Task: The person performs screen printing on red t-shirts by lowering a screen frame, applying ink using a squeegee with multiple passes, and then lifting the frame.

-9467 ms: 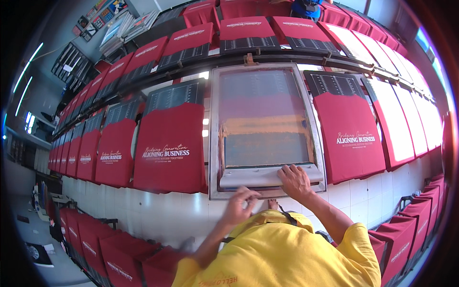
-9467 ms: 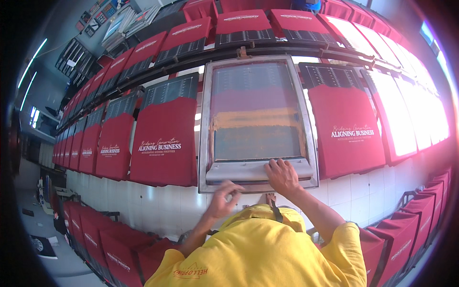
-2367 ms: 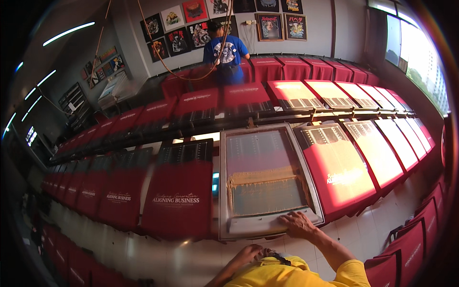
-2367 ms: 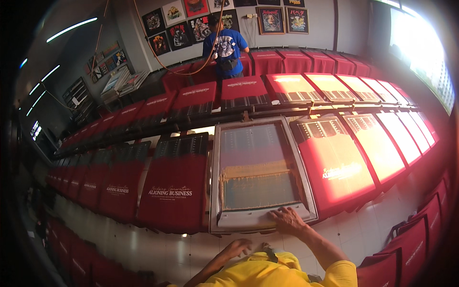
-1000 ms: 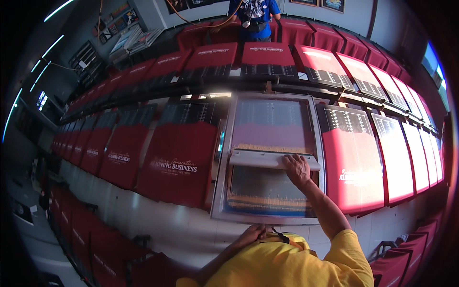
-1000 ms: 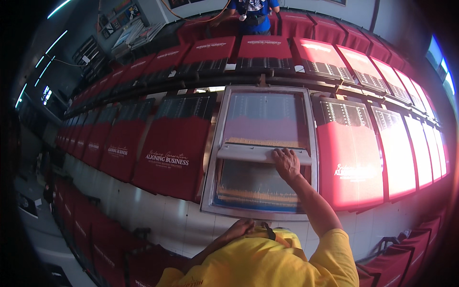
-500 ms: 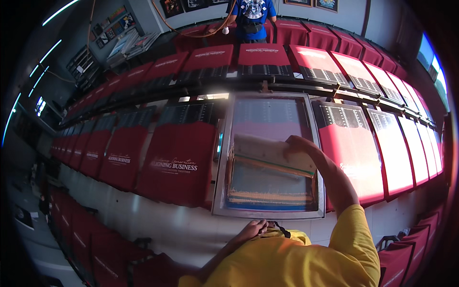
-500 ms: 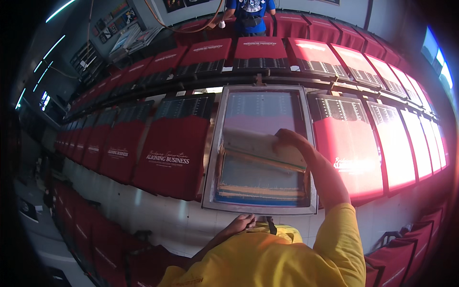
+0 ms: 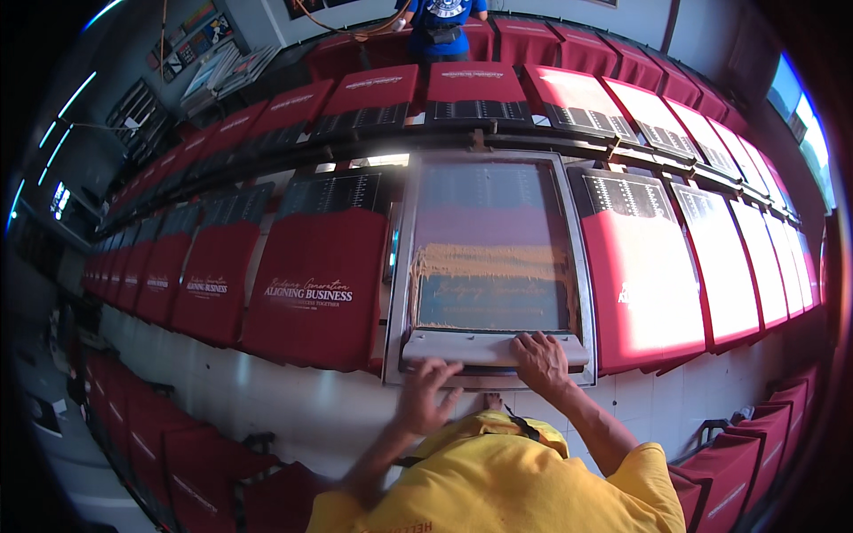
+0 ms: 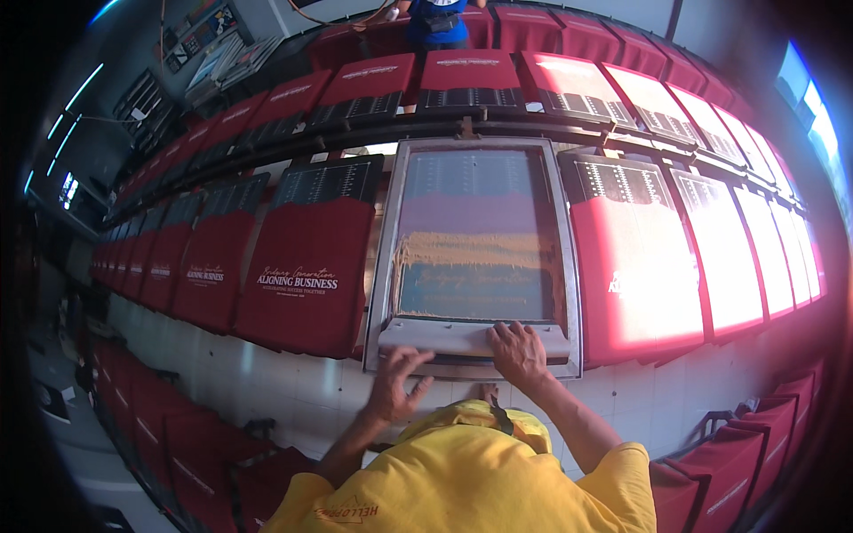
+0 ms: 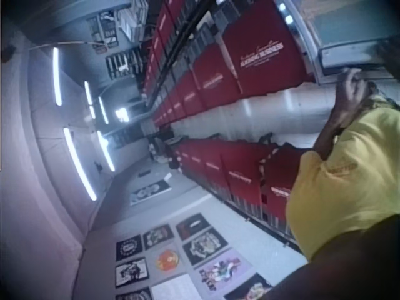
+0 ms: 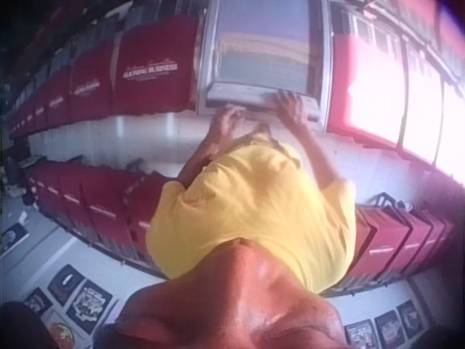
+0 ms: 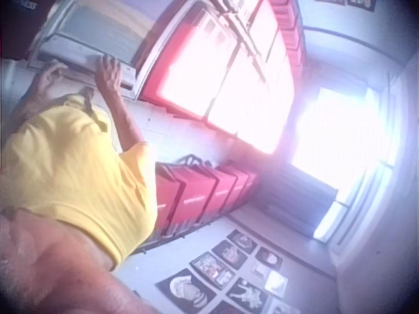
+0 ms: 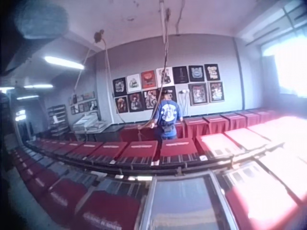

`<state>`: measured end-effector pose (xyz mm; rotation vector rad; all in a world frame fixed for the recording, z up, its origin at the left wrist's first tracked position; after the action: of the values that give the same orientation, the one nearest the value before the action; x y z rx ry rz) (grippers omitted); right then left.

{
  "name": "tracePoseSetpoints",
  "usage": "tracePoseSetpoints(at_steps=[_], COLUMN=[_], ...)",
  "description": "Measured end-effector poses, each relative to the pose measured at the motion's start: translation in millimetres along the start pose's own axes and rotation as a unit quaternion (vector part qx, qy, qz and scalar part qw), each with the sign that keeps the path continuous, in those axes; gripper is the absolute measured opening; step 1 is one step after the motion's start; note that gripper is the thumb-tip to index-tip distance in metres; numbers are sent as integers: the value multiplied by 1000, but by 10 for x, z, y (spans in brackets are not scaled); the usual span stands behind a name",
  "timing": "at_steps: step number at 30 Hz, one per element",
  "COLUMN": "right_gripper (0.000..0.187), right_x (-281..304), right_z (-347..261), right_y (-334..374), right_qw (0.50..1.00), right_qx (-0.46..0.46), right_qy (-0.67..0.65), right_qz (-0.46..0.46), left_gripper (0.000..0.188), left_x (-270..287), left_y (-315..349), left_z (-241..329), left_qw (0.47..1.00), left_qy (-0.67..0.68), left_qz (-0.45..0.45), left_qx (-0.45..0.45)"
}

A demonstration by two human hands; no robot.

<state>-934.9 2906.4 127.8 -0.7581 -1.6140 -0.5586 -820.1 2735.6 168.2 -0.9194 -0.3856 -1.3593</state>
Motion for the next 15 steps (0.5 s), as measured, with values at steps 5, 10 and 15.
tracePoseSetpoints(at_steps=[5,10,15], right_gripper=[43,32,22], right_x=[49,156,231], right_z=[39,464,627], right_y=[-42,236,117], right_qw=[1000,998,996], right_qx=[15,-28,-62], right_qy=[6,38,-4], right_qz=[18,38,70], left_gripper=[48,26,26], left_x=[5,-175,-215], left_y=[-405,-412,-525], left_z=[-517,-757,-890], left_qw=[964,977,980], left_qy=[-242,-179,-160], left_qz=[-92,-110,-119], left_qx=[-57,-40,-9])
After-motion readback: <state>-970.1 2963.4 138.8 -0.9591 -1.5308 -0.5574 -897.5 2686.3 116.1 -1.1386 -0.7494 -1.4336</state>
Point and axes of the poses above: each hand's wrist, its own y-axis away from the middle knuckle, its own x-axis out of the back of the hand, z = x × y, the point moved 8 cm from there along -y, towards the middle knuckle, and after that the axes turned 5 degrees about -x, right-handed, at the moved point
